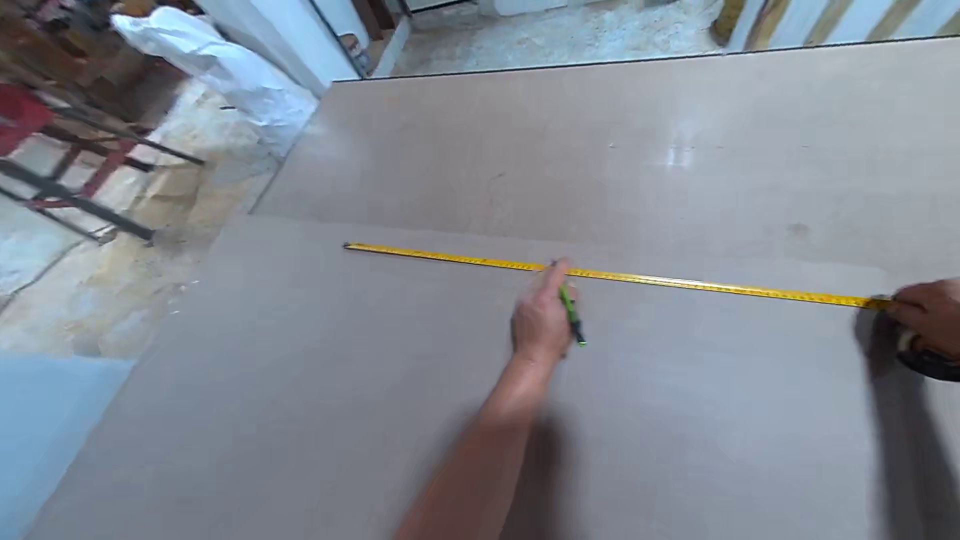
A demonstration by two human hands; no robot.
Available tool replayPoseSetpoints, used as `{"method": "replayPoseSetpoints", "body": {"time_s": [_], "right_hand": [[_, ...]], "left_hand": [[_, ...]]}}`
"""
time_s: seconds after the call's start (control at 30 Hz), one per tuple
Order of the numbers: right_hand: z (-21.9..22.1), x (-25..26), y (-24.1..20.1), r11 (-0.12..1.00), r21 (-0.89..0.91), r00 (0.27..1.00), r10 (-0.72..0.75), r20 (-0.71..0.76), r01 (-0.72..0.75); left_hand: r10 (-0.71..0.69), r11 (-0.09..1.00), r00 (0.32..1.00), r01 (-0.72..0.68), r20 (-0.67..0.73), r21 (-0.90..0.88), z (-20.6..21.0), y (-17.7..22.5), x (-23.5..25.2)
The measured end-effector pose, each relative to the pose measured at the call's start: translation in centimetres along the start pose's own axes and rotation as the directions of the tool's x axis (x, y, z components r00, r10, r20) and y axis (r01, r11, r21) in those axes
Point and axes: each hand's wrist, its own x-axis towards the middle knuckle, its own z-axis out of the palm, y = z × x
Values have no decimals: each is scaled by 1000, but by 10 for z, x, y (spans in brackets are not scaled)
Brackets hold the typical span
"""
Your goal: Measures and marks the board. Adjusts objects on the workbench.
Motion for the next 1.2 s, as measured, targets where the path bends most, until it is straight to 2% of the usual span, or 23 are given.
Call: {"method": "replayPoseSetpoints", "body": {"time_s": [0.07,0.13,0.27,0.4,0.53,0.77,0.97,1.2], "right_hand": [[-19,6,-12,985,-97,973,155,170,-140],[-36,8,-31,971,-143,941,222,255,-191],[-43,7,-40,971,-149,939,220,264,-185],[-44,8,-42,968,-155,934,232,271,-196],[-45,9,-43,962,-180,927,248,282,-203],[-47,17,-42,966,-156,933,243,264,-207],[-47,24,-39,963,-182,929,245,278,-200],[-47,22,-38,962,-168,930,255,265,-215]], "left_hand": [[52,976,999,-50,4,-211,-8,-5,11],[49,905,991,9,124,-426,-18,-5,27],[75,866,933,114,351,-487,-25,2,62],[96,911,863,125,496,-394,-11,6,78],[63,895,883,155,465,-417,-4,-1,88],[41,938,866,138,498,-318,-2,3,105],[17,972,880,97,475,-215,-2,8,102],[-59,977,881,148,470,-156,-4,15,101]]}}
